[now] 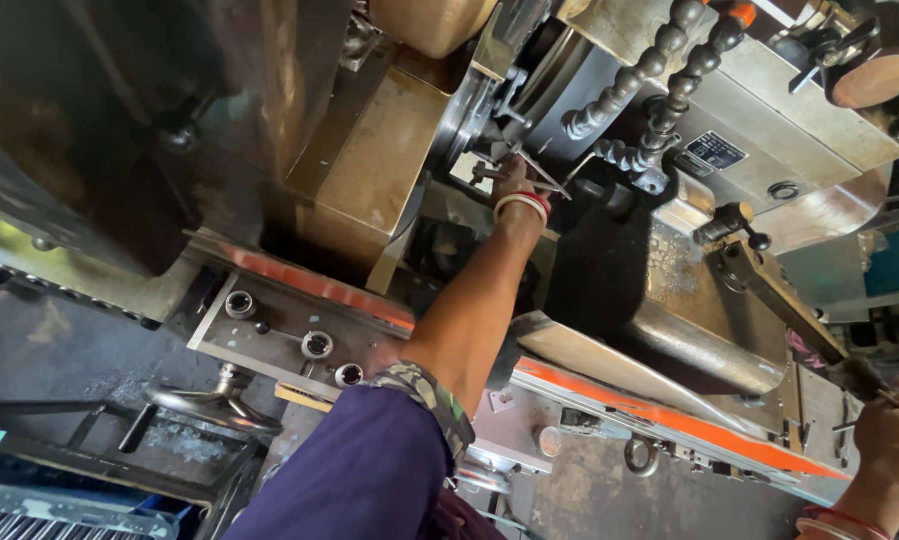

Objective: The person repeatedly picks metal rods from a blue crate, inserts them into a metal forming machine, and operates a lever to process each rod. The processed rods are returned to the crate. The person wears flip-flops and a purple shirt with red text.

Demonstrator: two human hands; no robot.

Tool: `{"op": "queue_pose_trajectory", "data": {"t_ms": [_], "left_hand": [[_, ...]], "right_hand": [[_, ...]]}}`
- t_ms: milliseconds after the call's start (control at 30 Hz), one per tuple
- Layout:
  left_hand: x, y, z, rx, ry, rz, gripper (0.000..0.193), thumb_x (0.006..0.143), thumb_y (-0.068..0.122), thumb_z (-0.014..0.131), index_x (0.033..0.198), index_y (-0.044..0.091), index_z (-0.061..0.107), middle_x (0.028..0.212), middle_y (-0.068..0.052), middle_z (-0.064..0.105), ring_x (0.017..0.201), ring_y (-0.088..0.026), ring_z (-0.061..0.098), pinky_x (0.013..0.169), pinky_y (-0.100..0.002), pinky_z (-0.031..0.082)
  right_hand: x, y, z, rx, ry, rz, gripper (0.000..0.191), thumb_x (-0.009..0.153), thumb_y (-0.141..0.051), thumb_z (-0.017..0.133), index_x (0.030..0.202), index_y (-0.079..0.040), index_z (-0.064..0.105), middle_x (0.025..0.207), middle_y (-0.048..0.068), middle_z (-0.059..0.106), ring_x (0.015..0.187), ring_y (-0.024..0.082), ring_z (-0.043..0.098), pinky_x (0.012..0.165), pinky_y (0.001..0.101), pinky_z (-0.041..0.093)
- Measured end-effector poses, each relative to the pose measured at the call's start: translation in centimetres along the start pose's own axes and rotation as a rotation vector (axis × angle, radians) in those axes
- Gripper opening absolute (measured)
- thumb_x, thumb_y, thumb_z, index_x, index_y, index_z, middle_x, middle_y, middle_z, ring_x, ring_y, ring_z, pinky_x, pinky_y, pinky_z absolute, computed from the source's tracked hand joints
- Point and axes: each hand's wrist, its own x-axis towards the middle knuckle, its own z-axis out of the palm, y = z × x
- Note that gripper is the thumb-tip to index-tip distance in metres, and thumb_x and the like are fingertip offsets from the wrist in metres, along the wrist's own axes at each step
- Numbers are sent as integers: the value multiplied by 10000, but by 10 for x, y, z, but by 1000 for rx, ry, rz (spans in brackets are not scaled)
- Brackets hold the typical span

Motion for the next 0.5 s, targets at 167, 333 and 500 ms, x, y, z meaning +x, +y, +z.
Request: {"op": "queue_pose_trajectory", "data": {"t_ms": [167,333,500], "left_hand": [[-5,2,4,-87,57,-63,340,1022,249,713,1341,220,598,1349,-11,591,1265,-265,528,1008,-558,573],[4,-2,8,-194,45,-70,354,973,250,696,1287,103,623,1217,-94,698,1125,-278,669,939,-604,572],[9,-6,5,-190,-52,-69,318,978,260,688,1224,60,661,1123,-75,732,1027,-236,713,908,-587,595]], "right_hand": [[1,2,-4,24,-34,36,717,1286,-462,314,1081,61,761,871,344,707,844,542,683,692,566,524],[4,7,-7,-52,-63,41,794,1263,-539,300,1055,60,777,981,365,709,946,551,668,779,580,513],[5,6,-3,-82,-54,38,788,1271,-502,282,1043,69,775,962,356,717,939,539,679,784,570,519]]}}
